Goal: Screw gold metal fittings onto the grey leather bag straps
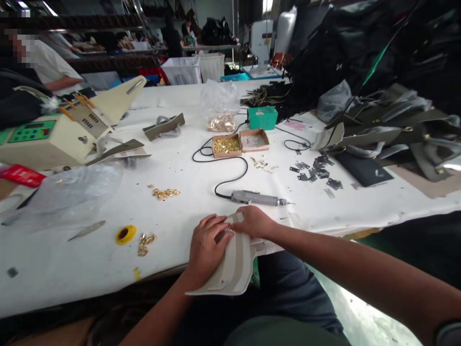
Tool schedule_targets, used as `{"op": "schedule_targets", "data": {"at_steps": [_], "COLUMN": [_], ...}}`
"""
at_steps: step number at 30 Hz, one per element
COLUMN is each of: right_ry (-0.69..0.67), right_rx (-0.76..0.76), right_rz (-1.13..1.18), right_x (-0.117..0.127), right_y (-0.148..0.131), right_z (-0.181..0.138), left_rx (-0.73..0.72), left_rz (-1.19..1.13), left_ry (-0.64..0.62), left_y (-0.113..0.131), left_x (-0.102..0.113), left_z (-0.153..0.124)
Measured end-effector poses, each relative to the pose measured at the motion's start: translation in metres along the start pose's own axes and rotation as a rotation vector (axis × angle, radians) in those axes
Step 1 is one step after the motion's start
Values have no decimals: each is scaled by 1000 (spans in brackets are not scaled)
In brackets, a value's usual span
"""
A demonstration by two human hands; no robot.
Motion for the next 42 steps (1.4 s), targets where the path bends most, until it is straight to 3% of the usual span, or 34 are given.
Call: {"op": "schedule_targets", "data": {"at_steps": [4,7,12,15,23,28,33,37,42], "right_ry": [136,265,488,538,597,620,593,442,514], "right_rx": [159,188,39,-62,-52,-85,-139,-99,-126], "right_rz": [-143,-181,-263,-303,-409,-426,-479,-536,-609], "right_x": [25,68,164,197,217,252,286,275,261], "right_y": [-10,-1,44,73,92,102,113,128,157], "right_z": [-14,-23,-15,3,35,32,9,-22,-69], "left_rx": [3,20,31,33,52,45,48,33,-1], "left_rz": [-7,-3,-4,-12,-31,-29,-12,0,10], "left_ry": [-4,-17,-16,-7,-9,-27,-21,-25,-6], "left_y": [-3,-3,-3,-3,-2,-2,-4,-6,-6], "left_x": [0,0,1,2,3,2,1,-3,-3], "left_z": [1,2,2,1,0,0,2,2,1]}}
Point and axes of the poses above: each hand's wrist, its own z-axis towards the middle knuckle, its own x-axis out of the back of the hand, y = z × x, the point moved 9 cm from there along z, towards the middle knuckle, and after that the axes turned 7 degrees about x, right-handed, at the moved point
